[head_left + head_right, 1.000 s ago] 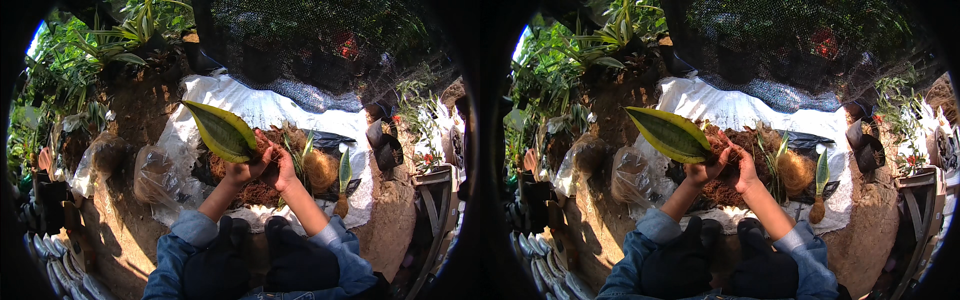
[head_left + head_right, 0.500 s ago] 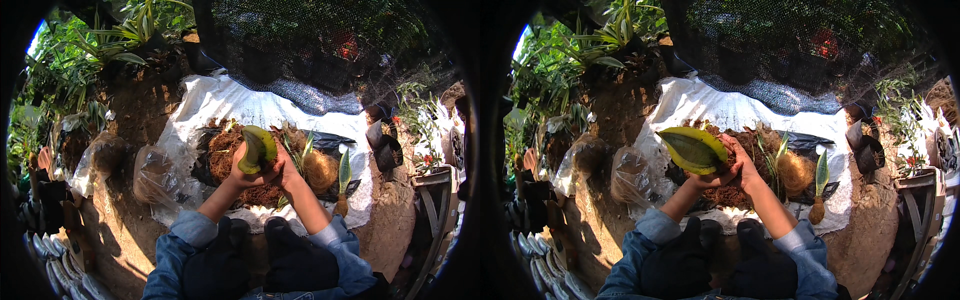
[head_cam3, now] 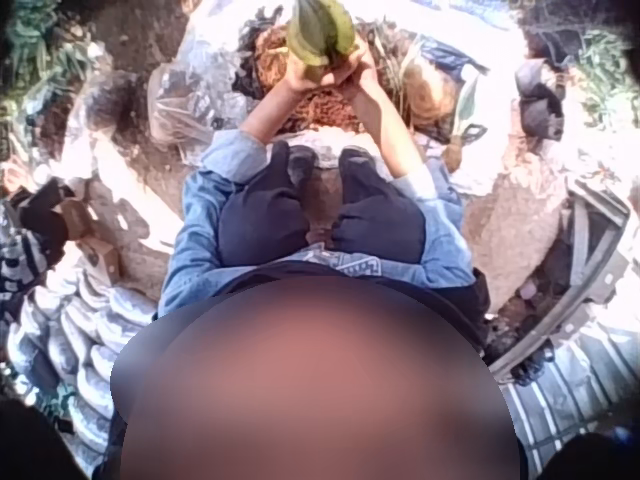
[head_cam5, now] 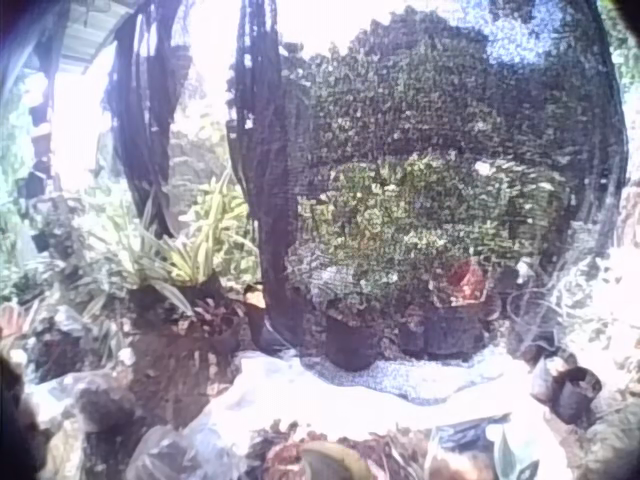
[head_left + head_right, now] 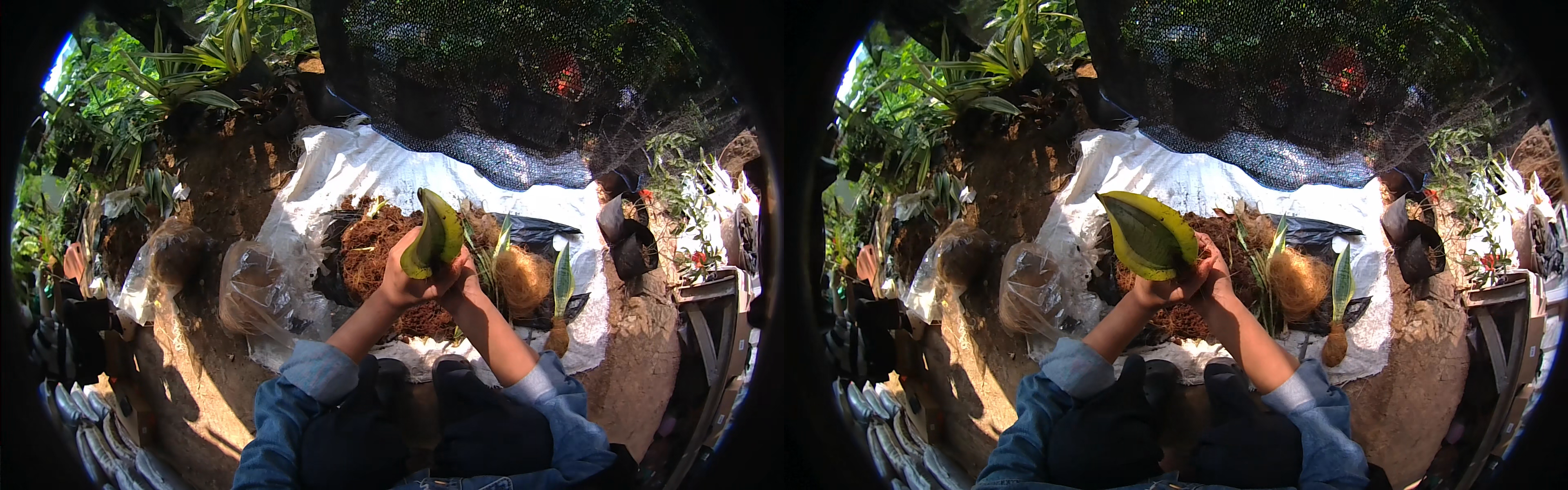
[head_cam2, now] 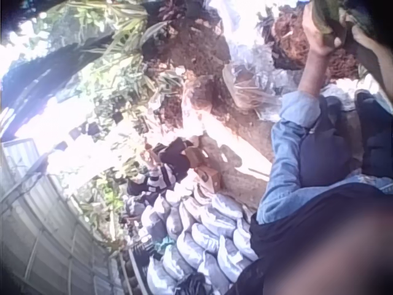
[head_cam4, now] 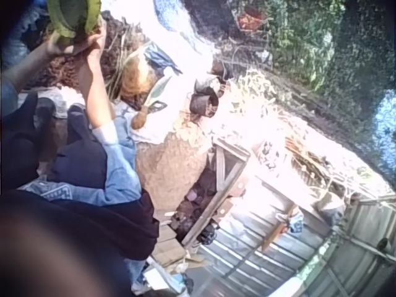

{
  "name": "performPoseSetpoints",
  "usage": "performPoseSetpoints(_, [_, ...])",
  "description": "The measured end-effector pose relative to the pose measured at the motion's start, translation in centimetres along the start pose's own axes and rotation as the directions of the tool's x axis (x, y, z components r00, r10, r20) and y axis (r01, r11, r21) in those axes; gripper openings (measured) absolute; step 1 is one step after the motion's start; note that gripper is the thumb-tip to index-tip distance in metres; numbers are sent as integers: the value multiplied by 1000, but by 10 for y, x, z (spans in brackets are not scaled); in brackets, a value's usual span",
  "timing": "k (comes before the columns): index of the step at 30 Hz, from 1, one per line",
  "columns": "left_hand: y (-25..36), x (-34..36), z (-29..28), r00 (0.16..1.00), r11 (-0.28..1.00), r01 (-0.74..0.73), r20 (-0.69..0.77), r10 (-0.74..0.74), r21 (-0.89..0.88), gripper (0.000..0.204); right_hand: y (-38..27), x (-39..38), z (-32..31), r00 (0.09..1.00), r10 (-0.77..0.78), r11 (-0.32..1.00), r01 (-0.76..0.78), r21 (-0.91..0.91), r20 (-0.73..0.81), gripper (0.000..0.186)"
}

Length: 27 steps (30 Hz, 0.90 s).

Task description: The person sits on the ground and wraps a plant's root ball with coir fiber by hand. They repeatedly adjust and press the coir around the roots to secure it before setting the plant down.

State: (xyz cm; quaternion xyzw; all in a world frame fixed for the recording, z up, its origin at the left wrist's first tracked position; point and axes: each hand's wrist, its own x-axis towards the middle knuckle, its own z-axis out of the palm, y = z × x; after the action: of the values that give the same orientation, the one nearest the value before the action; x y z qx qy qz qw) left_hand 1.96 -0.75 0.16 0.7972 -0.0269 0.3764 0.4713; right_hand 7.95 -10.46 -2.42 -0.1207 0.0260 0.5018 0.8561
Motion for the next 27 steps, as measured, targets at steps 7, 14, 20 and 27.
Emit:
performPoseSetpoints(7, [20,2,-6,991,997,-52,-119,60,63,58,4,9,-2,986,44,996,-31,84,-163,23])
performPoseSetpoints(14, [12,-2,10,964,993,59,-264,-30,103,37,18,-2,8,942,-79,982,130,139,-325,21])
performPoseSetpoints(20, [10,5,-15,990,988,51,-121,-69,-145,29,-11,-7,15,948,296,949,-279,148,-114,60])
performPoseSetpoints(27, [18,6,-14,999,961,30,41,-20,-274,32,-13,-3,5,956,256,967,-252,51,-146,42])
